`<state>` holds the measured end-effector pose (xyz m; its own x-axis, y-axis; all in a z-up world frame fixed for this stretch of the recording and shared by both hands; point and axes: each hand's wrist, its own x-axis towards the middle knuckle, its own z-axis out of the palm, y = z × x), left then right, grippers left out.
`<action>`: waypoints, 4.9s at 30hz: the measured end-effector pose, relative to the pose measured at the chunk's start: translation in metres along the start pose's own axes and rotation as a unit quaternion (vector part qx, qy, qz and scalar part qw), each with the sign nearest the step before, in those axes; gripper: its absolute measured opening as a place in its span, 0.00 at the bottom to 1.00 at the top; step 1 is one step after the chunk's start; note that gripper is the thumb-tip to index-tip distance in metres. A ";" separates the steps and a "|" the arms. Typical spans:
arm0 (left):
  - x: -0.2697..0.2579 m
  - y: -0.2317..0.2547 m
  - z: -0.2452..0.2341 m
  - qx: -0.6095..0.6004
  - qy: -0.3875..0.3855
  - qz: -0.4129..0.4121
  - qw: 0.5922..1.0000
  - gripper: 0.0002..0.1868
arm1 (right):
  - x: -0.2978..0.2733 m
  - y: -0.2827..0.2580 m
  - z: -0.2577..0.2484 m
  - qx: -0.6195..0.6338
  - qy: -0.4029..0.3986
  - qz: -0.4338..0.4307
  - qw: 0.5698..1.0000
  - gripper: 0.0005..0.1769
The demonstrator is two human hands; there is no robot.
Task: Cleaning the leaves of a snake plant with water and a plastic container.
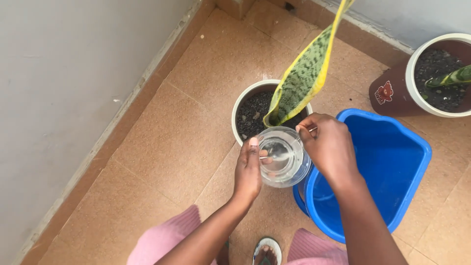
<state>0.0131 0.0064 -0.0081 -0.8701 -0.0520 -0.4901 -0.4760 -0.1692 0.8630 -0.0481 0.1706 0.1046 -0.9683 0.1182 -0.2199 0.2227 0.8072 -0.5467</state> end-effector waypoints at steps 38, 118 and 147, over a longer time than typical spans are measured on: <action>-0.060 0.104 -0.005 0.030 -0.001 -0.017 0.999 0.27 | -0.052 -0.053 0.041 0.050 -0.077 0.104 0.990 0.12; -0.067 0.028 0.011 -0.105 0.080 -0.033 0.991 0.28 | -0.035 -0.019 0.062 0.114 -0.176 0.093 0.973 0.06; -0.062 0.031 -0.008 -0.056 0.119 -0.070 0.989 0.28 | 0.011 -0.032 -0.046 0.274 -0.050 0.080 0.957 0.18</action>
<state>0.0528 -0.0033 0.0482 -0.7356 -0.2482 -0.6303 -0.5607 -0.2991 0.7721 -0.0713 0.1726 0.1571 -0.9070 0.1370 -0.3982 0.4203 0.3545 -0.8353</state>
